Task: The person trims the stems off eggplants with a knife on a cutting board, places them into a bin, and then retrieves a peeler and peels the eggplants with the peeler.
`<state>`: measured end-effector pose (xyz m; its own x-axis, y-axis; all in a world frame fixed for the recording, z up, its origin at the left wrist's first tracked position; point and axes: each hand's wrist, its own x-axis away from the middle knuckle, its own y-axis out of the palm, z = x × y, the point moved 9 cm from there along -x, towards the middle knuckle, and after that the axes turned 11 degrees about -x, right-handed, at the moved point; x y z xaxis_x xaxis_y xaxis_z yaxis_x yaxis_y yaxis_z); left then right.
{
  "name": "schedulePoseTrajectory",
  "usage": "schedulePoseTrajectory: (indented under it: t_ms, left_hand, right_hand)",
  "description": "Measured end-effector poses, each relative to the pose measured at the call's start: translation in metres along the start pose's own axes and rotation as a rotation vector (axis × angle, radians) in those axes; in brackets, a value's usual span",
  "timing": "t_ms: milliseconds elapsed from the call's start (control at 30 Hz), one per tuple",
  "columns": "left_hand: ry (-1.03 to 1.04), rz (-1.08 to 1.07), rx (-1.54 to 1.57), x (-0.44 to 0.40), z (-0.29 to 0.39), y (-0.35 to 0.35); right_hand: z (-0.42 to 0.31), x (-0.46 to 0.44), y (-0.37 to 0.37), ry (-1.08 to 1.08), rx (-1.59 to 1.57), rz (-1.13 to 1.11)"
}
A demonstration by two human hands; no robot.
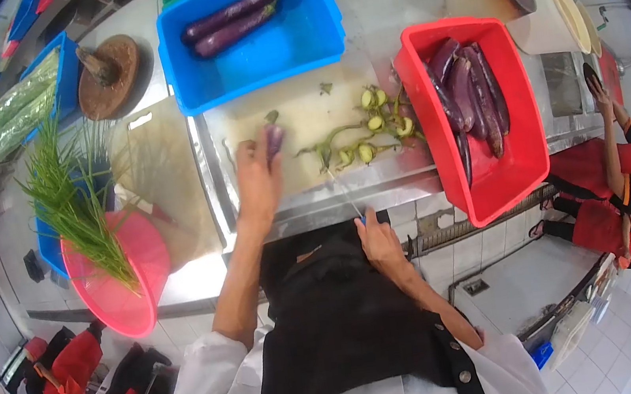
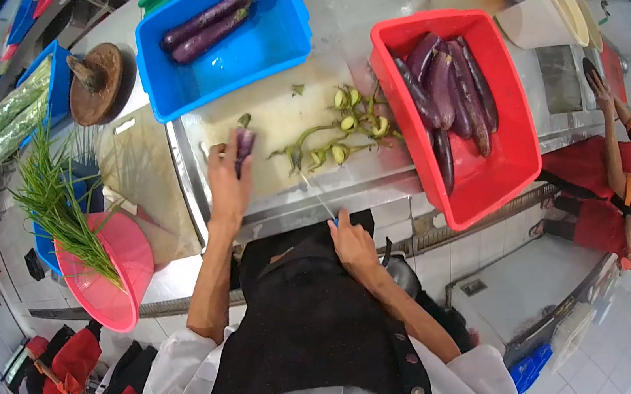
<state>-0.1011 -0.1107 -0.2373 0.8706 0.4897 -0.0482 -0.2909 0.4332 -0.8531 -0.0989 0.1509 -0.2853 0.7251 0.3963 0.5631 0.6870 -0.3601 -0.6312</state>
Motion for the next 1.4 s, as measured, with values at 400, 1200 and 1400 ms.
schedulePoseTrajectory:
  t_ms: [400,1200,1400]
  left_hand:
    - [0.012,-0.139,0.836,-0.073,0.163,-0.042]
    - [0.301,0.208,0.098,-0.115,0.095,-0.133]
    - [-0.018,-0.045,0.061,0.0,0.022,-0.043]
  right_hand:
    - [0.007,0.044,-0.039,-0.012,-0.314,-0.071]
    - [-0.051,-0.041,-0.022,-0.164,-0.141,0.016]
    - [-0.042,-0.035,-0.041,-0.047,-0.279,0.005]
